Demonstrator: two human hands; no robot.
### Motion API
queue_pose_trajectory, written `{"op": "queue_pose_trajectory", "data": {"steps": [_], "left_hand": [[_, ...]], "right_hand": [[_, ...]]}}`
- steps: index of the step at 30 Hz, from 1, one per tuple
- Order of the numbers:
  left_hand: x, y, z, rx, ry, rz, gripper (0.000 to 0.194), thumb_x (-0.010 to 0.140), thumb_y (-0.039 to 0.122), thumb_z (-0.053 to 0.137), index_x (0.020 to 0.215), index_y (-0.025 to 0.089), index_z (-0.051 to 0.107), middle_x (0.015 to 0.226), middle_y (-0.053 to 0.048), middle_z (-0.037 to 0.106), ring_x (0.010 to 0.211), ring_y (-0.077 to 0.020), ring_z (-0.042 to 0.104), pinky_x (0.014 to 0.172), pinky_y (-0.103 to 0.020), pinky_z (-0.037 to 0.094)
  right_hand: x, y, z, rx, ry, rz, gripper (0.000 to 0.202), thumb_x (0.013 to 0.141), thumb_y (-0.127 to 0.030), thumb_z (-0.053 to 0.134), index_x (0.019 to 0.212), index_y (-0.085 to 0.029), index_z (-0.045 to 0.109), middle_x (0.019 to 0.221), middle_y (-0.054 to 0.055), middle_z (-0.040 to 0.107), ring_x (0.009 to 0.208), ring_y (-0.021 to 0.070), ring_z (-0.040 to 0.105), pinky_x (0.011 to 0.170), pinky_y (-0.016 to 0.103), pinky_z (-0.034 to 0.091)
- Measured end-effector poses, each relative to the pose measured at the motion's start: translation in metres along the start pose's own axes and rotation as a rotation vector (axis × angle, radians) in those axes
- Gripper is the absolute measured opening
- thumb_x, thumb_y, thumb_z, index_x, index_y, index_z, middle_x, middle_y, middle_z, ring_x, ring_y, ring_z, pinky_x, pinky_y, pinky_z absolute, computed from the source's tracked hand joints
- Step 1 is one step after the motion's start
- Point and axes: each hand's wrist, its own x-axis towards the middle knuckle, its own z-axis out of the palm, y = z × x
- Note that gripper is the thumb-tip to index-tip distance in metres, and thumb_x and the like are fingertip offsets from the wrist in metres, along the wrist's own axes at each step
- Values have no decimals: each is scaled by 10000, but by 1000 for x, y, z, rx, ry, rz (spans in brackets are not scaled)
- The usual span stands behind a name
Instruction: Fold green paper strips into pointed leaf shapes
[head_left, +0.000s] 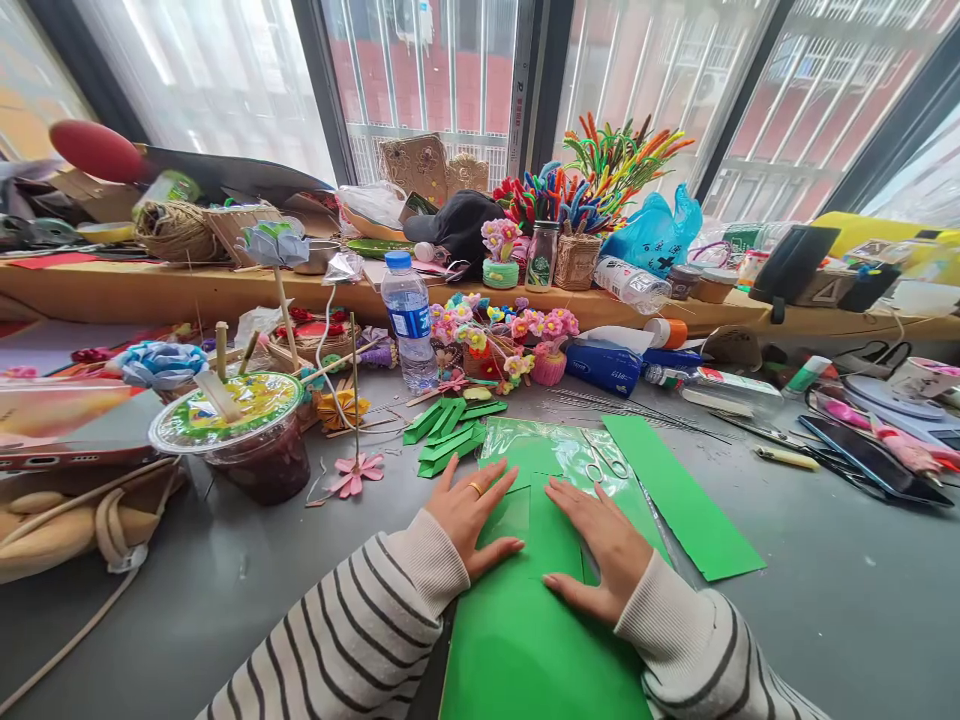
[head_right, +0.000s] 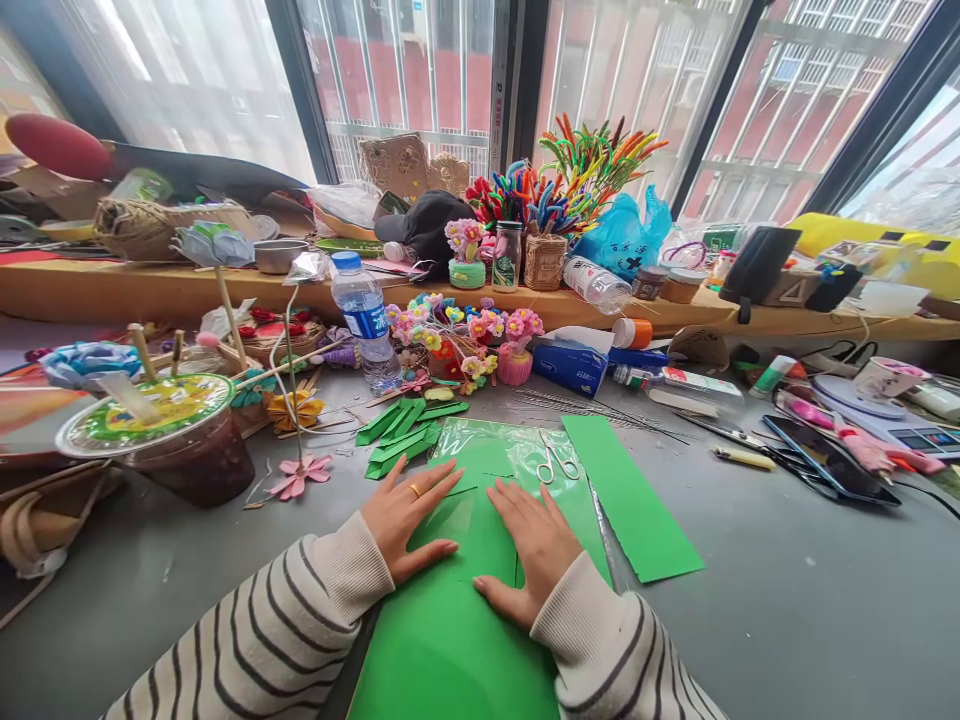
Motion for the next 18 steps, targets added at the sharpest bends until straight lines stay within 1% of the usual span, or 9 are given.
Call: {"op": "queue_pose_trajectory", "data": {"steps": [2,4,6,8,11,13,15,17,18], "left_hand": [[0,1,-3,-21,15,17,566,684,445,392,1179,190,293,1198,-85,392,1004,-222,428,914,-511,1],[0,2,-5,-42,27,49,512,692,394,398,1162,207,323,1176,-60,423,977,-206,450,922,-495,-23],[-1,3,-5,-65,6,89,516,683,408,403,1158,220,331,1177,-44,425,1019,-209,416,933,-478,14],[-1,2,-3,-71,-34,96,565,665,480,396,1161,219,329,1200,-45,396,1083,-230,346,929,-475,87],[-1,0,3,-34,-49,17,621,662,550,342,1162,182,336,1221,-80,360,1118,-258,289,908,-487,146],[0,-1,3,-18,-2,-15,626,665,550,341,1152,158,356,1218,-107,359,1127,-270,265,908,-493,137],[1,-1,0,-63,67,-1,581,668,519,376,1115,150,408,1190,-118,395,1119,-269,278,918,-479,130],[3,2,-5,-206,134,24,472,694,451,397,1034,136,484,1107,-117,476,1052,-238,371,917,-424,190],[4,5,-7,-312,156,25,409,712,412,391,972,125,521,1026,-111,526,967,-205,445,892,-376,253]], "right_hand": [[0,-1,-1,-8,4,29,602,644,-332,460,1183,-103,316,1217,109,361,1110,246,307,925,474,164],[0,-1,-1,-11,21,46,559,652,-282,443,1171,-109,333,1204,104,381,1101,241,323,923,470,174],[0,-1,0,-13,49,46,532,652,-229,423,1164,-111,339,1193,101,397,1090,232,342,923,458,186],[1,2,3,-16,86,40,529,636,-166,400,1159,-109,339,1175,99,419,1067,224,374,914,449,219],[1,9,7,-16,131,8,551,610,-79,363,1158,-115,326,1134,95,463,1009,207,438,880,428,294],[1,13,8,-5,203,1,530,623,-54,350,1148,-126,331,1105,94,488,977,192,467,857,394,339],[2,13,8,30,309,31,471,657,-70,359,1121,-143,361,1067,86,517,949,183,487,825,355,379],[3,9,7,93,386,54,426,687,-103,371,1109,-166,375,1050,73,526,947,176,486,800,318,403],[3,6,7,132,395,36,429,696,-119,375,1121,-172,363,1067,70,513,970,173,468,807,309,399]]}}
